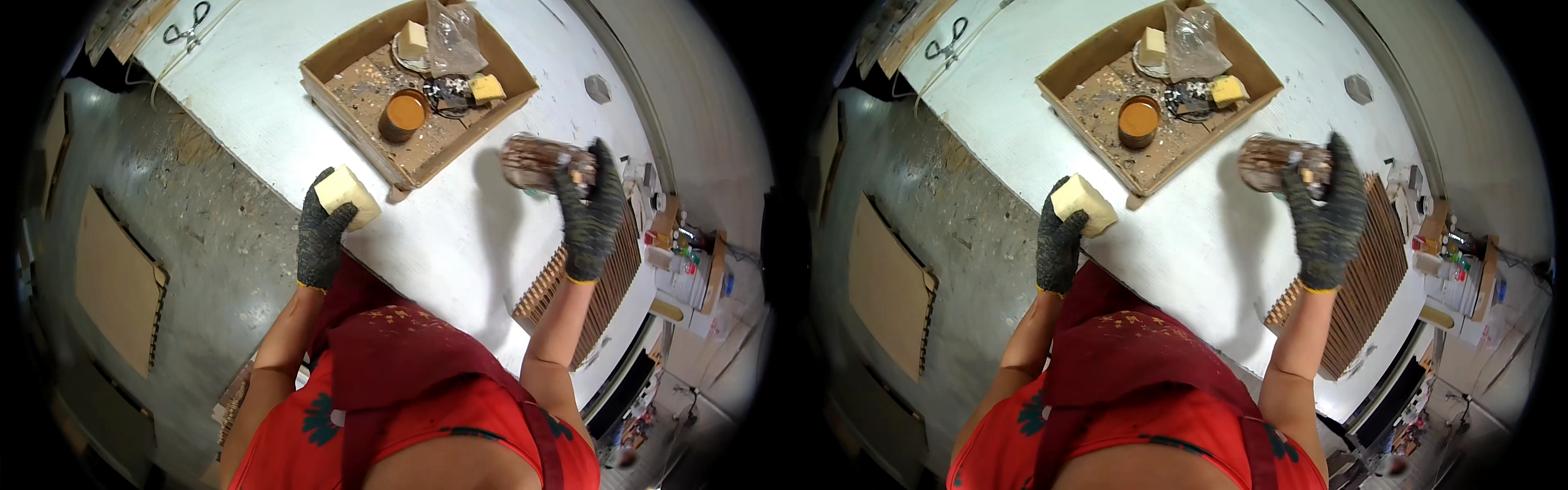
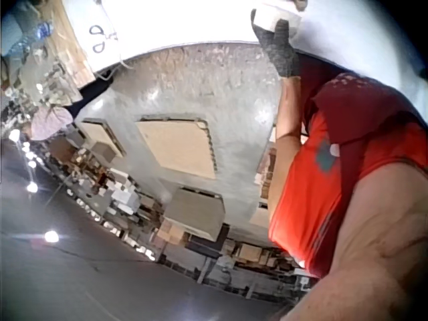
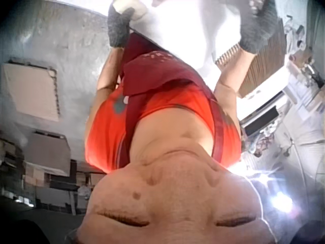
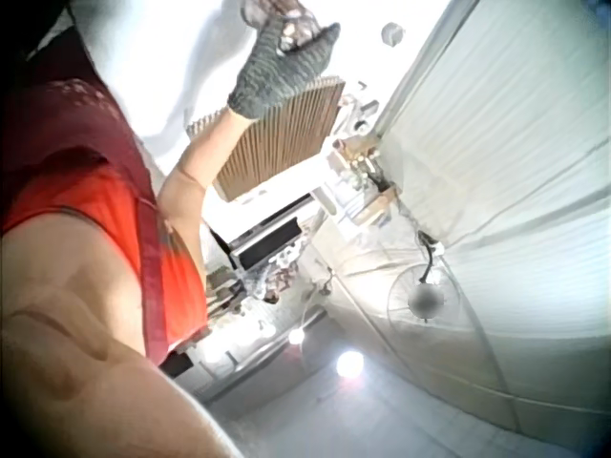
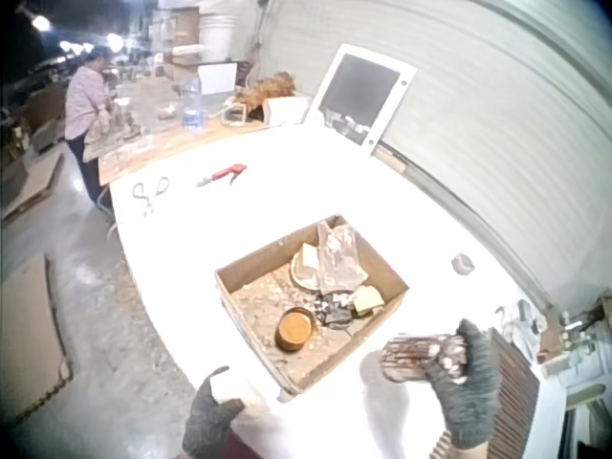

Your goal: The person wipes a large panel of thin wood slats with a white cloth, then retrieves a sponge from a storage bin and uses it to apply a liquid finish from a small container to the same panel.

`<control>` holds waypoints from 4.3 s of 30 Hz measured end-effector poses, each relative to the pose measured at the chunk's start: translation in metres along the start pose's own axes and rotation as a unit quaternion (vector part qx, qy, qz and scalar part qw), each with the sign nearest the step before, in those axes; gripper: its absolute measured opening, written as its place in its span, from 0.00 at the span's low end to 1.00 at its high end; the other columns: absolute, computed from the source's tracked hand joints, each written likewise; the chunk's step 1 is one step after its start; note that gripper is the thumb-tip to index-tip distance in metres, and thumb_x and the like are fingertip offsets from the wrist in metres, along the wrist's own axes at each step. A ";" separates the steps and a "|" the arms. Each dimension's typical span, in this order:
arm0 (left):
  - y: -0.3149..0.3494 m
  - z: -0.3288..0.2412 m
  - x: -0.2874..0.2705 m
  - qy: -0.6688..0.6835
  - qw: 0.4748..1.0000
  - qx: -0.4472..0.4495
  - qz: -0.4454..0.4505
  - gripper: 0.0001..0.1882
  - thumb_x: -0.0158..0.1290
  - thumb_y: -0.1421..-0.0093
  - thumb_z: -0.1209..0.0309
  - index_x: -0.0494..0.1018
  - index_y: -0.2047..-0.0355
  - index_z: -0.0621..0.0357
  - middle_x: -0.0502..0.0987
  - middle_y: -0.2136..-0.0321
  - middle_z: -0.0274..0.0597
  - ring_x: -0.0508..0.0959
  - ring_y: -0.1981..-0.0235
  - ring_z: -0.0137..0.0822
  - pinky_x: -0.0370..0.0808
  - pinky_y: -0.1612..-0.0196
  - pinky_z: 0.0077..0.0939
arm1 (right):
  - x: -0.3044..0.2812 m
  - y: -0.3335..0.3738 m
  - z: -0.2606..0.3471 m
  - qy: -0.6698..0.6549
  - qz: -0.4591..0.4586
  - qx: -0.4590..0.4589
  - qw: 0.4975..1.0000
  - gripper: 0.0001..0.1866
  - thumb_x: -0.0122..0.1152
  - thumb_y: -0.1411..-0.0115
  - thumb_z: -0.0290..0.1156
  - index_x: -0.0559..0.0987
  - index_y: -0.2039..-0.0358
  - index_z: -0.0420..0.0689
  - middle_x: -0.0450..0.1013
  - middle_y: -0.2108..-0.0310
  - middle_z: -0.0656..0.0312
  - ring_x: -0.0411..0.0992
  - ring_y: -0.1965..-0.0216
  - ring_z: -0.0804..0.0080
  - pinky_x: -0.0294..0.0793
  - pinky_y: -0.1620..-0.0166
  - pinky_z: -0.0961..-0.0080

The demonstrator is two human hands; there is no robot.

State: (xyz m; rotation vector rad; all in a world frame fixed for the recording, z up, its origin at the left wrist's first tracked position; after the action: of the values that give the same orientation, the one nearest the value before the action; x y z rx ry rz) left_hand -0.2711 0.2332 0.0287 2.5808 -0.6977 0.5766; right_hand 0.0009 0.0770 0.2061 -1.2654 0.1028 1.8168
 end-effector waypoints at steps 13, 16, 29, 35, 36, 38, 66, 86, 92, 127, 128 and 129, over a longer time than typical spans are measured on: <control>0.001 0.000 0.000 -0.167 0.985 -0.021 -0.026 0.31 0.63 0.51 0.84 0.68 0.46 0.62 0.75 0.53 0.40 0.76 0.54 0.32 0.75 0.50 0.27 | 0.048 -0.014 -0.028 0.218 0.046 -0.155 0.962 0.30 0.65 0.48 0.38 0.71 0.44 0.44 0.71 0.51 0.49 0.67 0.47 0.54 0.66 0.44 0.61; 0.000 0.013 -0.007 -0.137 0.990 -0.032 -0.021 0.31 0.64 0.53 0.84 0.69 0.47 0.61 0.76 0.54 0.39 0.76 0.54 0.31 0.76 0.52 0.26 | 0.060 -0.048 0.011 0.131 0.131 -0.236 0.954 0.16 0.63 0.48 0.35 0.79 0.59 0.45 0.77 0.61 0.55 0.73 0.57 0.56 0.72 0.51 0.65; -0.009 0.025 -0.017 -0.002 0.999 0.017 -0.038 0.31 0.60 0.50 0.87 0.68 0.44 0.61 0.76 0.55 0.37 0.76 0.54 0.30 0.77 0.53 0.27 | 0.210 -0.101 0.007 0.303 0.356 -0.342 0.815 0.13 0.51 0.42 0.37 0.81 0.64 0.46 0.78 0.65 0.49 0.76 0.62 0.50 0.75 0.59 0.55; -0.011 0.023 -0.020 -0.019 0.999 0.010 -0.034 0.31 0.61 0.49 0.84 0.66 0.44 0.63 0.75 0.55 0.38 0.75 0.54 0.31 0.77 0.52 0.27 | 0.211 -0.100 0.002 0.310 0.364 -0.310 0.822 0.14 0.51 0.42 0.38 0.81 0.62 0.46 0.78 0.64 0.50 0.76 0.61 0.51 0.75 0.59 0.55; -0.010 0.024 -0.021 -0.022 0.999 0.018 -0.031 0.31 0.61 0.49 0.83 0.66 0.44 0.63 0.75 0.55 0.39 0.75 0.54 0.31 0.76 0.52 0.27 | 0.209 -0.098 0.003 0.296 0.361 -0.319 0.825 0.14 0.52 0.43 0.38 0.81 0.62 0.47 0.78 0.63 0.50 0.76 0.60 0.51 0.74 0.58 0.56; -0.012 0.020 -0.020 -0.037 0.999 0.011 -0.037 0.31 0.62 0.49 0.81 0.66 0.44 0.64 0.75 0.55 0.39 0.75 0.54 0.32 0.75 0.51 0.27 | 0.202 -0.097 0.006 0.274 0.348 -0.332 0.832 0.14 0.53 0.43 0.38 0.81 0.62 0.48 0.78 0.63 0.51 0.76 0.59 0.52 0.74 0.57 0.57; 0.023 0.012 -0.004 0.011 0.998 -0.011 0.067 0.33 0.65 0.54 0.75 0.67 0.46 0.66 0.75 0.53 0.45 0.76 0.52 0.37 0.75 0.48 0.31 | 0.135 0.157 -0.045 -0.239 0.113 0.161 0.951 0.07 0.64 0.43 0.26 0.80 0.64 0.40 0.78 0.68 0.56 0.76 0.67 0.67 0.75 0.61 0.72; 0.057 0.025 0.041 -0.095 0.971 -0.043 0.216 0.29 0.62 0.44 0.67 0.68 0.44 0.62 0.75 0.52 0.35 0.72 0.52 0.29 0.69 0.46 0.26 | 0.099 0.124 0.019 -0.670 0.411 0.264 0.559 0.22 0.55 0.37 0.36 0.73 0.48 0.33 0.72 0.47 0.53 0.70 0.47 0.67 0.68 0.42 0.70; 0.048 0.006 0.044 0.032 0.972 -0.101 0.211 0.33 0.66 0.50 0.67 0.67 0.44 0.62 0.76 0.55 0.38 0.74 0.55 0.30 0.74 0.53 0.26 | 0.090 0.087 0.018 -0.631 0.304 0.231 0.675 0.12 0.54 0.35 0.30 0.74 0.55 0.35 0.76 0.57 0.53 0.75 0.57 0.67 0.74 0.51 0.74; -0.001 -0.020 0.034 -0.235 0.963 0.126 -0.038 0.33 0.72 0.56 0.65 0.72 0.50 0.58 0.79 0.58 0.39 0.77 0.58 0.30 0.77 0.54 0.27 | 0.150 -0.061 0.045 0.160 0.286 -0.245 0.912 0.15 0.54 0.41 0.42 0.82 0.63 0.47 0.78 0.64 0.55 0.75 0.59 0.55 0.73 0.53 0.60; -0.001 -0.019 0.032 -0.246 0.958 0.139 -0.037 0.33 0.72 0.56 0.65 0.72 0.50 0.59 0.79 0.58 0.39 0.77 0.57 0.30 0.77 0.54 0.27 | 0.146 -0.059 0.048 0.141 0.297 -0.245 0.912 0.15 0.54 0.40 0.43 0.82 0.62 0.47 0.78 0.63 0.56 0.75 0.58 0.56 0.72 0.53 0.61; -0.003 -0.019 0.030 -0.257 0.953 0.153 -0.036 0.33 0.72 0.56 0.65 0.72 0.50 0.59 0.79 0.58 0.39 0.77 0.57 0.30 0.77 0.54 0.27 | 0.143 -0.058 0.051 0.121 0.308 -0.244 0.912 0.16 0.54 0.39 0.44 0.81 0.61 0.47 0.77 0.61 0.57 0.74 0.57 0.57 0.72 0.52 0.63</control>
State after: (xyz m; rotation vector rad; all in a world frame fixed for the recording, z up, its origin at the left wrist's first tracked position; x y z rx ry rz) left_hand -0.2509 0.2325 0.0582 3.0714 -0.7116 -0.0317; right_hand -0.0066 0.2257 0.1402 -1.9803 0.2135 2.2944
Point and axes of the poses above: each hand's wrist, its own y-axis away from the middle knuckle, its own x-axis out of the palm, z = x × y, the point moved 1 cm from there along -y, towards the middle knuckle
